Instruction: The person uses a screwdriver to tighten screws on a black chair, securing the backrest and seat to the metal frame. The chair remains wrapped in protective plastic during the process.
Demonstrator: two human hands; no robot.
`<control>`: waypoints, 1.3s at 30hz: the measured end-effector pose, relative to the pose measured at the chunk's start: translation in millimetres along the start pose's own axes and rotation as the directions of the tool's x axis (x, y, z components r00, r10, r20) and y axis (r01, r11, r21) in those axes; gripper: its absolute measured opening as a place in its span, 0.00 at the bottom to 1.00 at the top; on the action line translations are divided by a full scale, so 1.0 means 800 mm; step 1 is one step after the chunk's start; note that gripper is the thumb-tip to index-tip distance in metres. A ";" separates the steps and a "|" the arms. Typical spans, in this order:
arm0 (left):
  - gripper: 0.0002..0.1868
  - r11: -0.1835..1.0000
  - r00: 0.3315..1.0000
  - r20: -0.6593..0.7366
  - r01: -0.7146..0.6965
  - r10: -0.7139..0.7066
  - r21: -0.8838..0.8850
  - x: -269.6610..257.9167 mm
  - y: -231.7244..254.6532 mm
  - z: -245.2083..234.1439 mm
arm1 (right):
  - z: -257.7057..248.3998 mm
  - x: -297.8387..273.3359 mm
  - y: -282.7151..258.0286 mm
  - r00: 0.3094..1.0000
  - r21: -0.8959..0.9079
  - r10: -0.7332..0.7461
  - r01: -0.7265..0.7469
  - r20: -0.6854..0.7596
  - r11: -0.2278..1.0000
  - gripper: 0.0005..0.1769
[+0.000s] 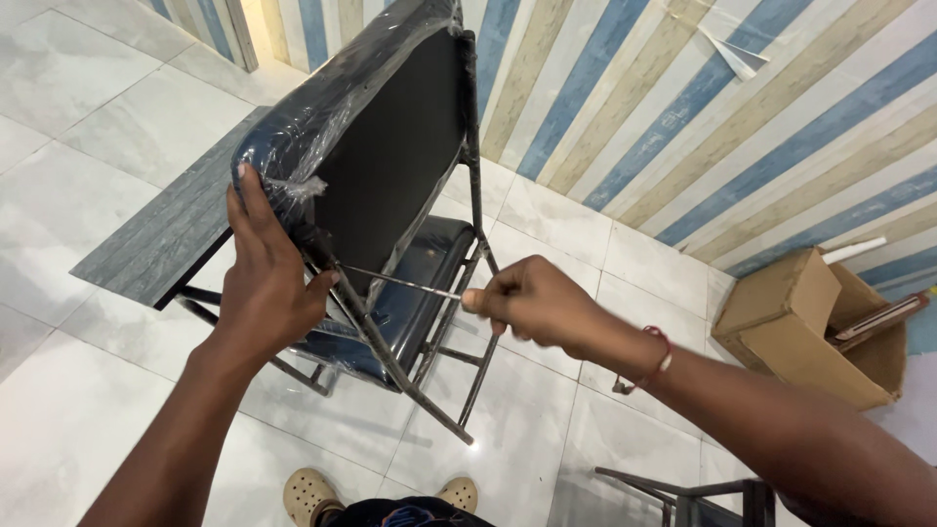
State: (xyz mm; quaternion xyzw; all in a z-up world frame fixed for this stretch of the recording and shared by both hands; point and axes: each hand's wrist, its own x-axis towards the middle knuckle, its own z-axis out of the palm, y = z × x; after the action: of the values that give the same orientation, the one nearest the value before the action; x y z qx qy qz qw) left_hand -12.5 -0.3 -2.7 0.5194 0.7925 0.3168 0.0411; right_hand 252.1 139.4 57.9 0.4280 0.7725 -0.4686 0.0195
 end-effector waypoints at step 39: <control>0.72 0.989 0.988 -0.095 -0.132 0.125 -0.068 -0.016 0.003 0.006 | 0.000 -0.026 -0.042 0.971 0.127 0.108 -0.137 0.211 0.982 0.15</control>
State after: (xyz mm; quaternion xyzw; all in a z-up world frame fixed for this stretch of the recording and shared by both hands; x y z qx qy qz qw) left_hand -2.8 -8.4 -8.6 0.5526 0.7462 0.3712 0.0038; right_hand 242.5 119.6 90.5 0.4251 0.7034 -0.5613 0.0971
